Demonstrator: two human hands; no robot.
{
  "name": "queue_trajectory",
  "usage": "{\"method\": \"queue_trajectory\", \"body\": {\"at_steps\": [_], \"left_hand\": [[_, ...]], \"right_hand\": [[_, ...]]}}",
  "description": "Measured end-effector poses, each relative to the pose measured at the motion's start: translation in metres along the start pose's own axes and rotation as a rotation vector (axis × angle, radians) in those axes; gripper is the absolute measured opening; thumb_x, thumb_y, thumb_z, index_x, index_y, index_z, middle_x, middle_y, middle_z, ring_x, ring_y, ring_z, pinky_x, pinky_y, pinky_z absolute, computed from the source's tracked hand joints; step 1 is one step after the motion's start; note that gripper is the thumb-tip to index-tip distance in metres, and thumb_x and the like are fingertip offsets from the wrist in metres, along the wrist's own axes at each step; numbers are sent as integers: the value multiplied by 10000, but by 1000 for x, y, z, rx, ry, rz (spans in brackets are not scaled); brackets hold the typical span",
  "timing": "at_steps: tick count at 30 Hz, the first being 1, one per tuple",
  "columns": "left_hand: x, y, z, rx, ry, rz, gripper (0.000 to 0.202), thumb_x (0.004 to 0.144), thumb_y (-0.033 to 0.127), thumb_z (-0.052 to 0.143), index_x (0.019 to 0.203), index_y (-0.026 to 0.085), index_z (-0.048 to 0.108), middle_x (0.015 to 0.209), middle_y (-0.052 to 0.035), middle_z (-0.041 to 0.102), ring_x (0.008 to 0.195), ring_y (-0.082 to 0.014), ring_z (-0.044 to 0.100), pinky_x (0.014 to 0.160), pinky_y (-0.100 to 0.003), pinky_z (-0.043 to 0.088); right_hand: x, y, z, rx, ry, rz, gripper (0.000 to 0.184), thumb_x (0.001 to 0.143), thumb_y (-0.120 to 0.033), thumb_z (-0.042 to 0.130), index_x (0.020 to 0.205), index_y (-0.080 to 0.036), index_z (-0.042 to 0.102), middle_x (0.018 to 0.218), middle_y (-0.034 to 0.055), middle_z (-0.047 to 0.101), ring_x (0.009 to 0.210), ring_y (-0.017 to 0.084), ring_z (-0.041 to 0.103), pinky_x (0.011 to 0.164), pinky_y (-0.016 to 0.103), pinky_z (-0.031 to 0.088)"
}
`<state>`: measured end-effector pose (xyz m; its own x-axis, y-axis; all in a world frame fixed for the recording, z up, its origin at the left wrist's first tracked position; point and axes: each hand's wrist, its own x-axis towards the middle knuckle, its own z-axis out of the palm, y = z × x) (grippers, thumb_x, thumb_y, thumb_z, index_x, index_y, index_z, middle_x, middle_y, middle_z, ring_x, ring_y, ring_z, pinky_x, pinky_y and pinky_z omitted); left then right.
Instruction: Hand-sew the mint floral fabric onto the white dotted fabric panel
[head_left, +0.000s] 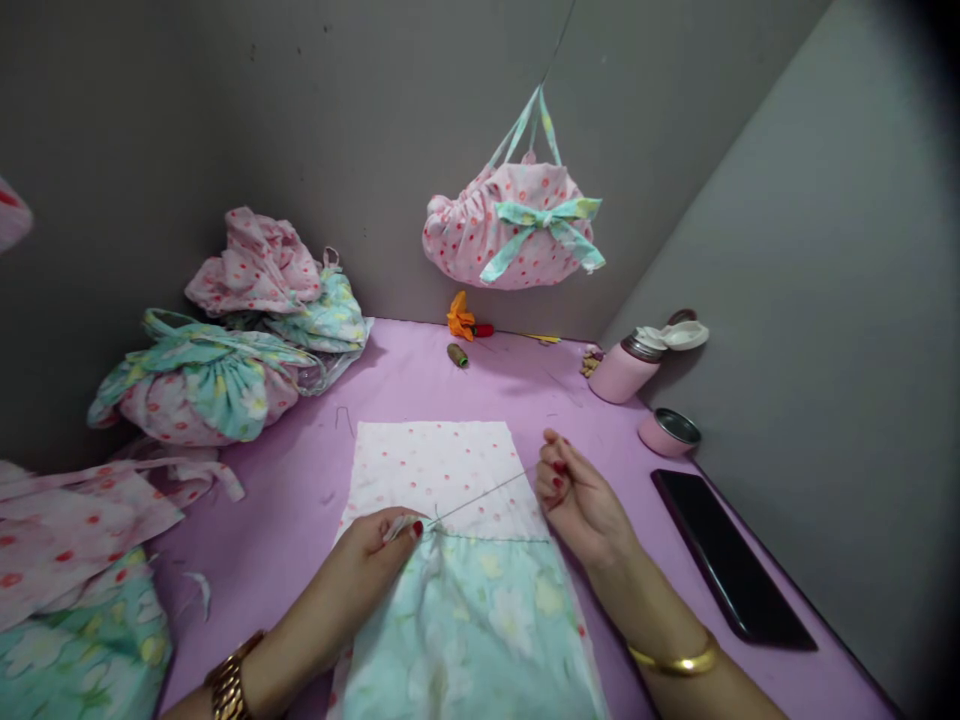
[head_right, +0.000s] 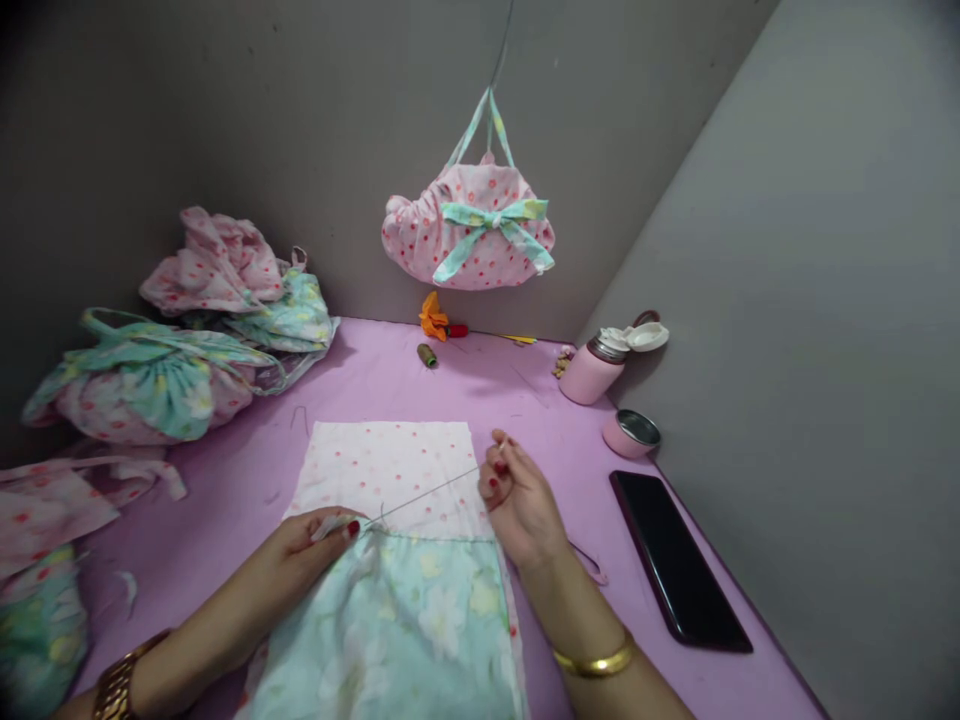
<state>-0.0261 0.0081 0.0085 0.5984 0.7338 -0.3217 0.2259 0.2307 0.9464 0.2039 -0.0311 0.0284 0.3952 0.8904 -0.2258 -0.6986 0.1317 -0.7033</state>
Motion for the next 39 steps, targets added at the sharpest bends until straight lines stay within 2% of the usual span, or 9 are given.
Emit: {"method": "queue_trajectory", "body": {"at_steps": [6, 11, 14, 17, 19, 21, 25, 28, 39], "left_hand": [[2, -1, -1, 8, 7, -28, 297, 784, 447, 508, 708, 163, 552, 595, 22, 512, 548, -137, 449, 517, -232, 339], [3, -2, -2, -1, 6, -28, 290, 780, 445, 521, 695, 170, 556, 577, 34, 499, 529, -129, 432, 504, -225, 328], [2, -2, -2, -7, 8, -21, 289, 792, 441, 509, 719, 165, 559, 597, 32, 503, 543, -131, 436, 513, -227, 326], [2, 0, -2, 21, 41, 7, 300, 795, 449, 505, 711, 163, 542, 595, 39, 472, 540, -125, 412, 511, -227, 313], [1, 3, -3, 38, 72, 15, 305, 787, 455, 508, 693, 165, 519, 585, 46, 442, 532, -120, 388, 496, -225, 294], [0, 7, -3, 38, 86, 11, 303, 774, 456, 517, 683, 168, 503, 584, 47, 429, 531, -119, 379, 487, -224, 283], [-3, 11, -3, -12, 74, -4, 298, 755, 461, 533, 683, 175, 494, 596, 40, 451, 535, -120, 396, 485, -224, 288], [-4, 10, -3, -35, 81, -11, 297, 750, 464, 539, 689, 177, 497, 588, 44, 450, 523, -115, 393, 477, -221, 285], [-2, 7, -3, -46, 83, 4, 321, 755, 486, 529, 675, 176, 498, 574, 51, 442, 500, -109, 379, 476, -227, 287]], "right_hand": [[17, -29, -31, -82, 368, -469, 141, 737, -176, 611, 734, -183, 470, 582, -74, 472, 502, 52, 513, 498, 153, 439], [17, -27, -31, -123, 439, -621, 128, 782, -208, 586, 767, -203, 458, 626, -76, 493, 623, 68, 591, 627, 182, 476], [4, -10, -15, -262, 286, -567, 121, 785, -241, 609, 804, -198, 498, 676, -50, 538, 614, 77, 575, 572, 175, 460], [-18, 22, 3, -525, -71, -342, 100, 858, -290, 525, 820, -198, 515, 745, -9, 593, 612, 92, 562, 505, 177, 424], [-32, 44, 11, -746, -339, -135, 118, 887, -265, 458, 843, -198, 545, 604, -34, 558, 479, 84, 489, 444, 179, 371], [-41, 59, 16, -992, -480, -147, 139, 868, -200, 462, 866, -196, 601, 609, -28, 575, 508, 93, 494, 491, 196, 382], [-44, 66, 18, -1226, -484, -304, 207, 826, -127, 480, 904, -202, 655, 756, 0, 660, 654, 120, 567, 604, 218, 417], [-42, 64, 18, -1240, -447, -303, 225, 814, -113, 482, 895, -204, 672, 745, -2, 677, 652, 127, 589, 609, 219, 433], [-43, 63, 18, -1209, -476, -331, 290, 801, -91, 486, 935, -240, 695, 812, -8, 705, 730, 137, 636, 678, 233, 472]]}}
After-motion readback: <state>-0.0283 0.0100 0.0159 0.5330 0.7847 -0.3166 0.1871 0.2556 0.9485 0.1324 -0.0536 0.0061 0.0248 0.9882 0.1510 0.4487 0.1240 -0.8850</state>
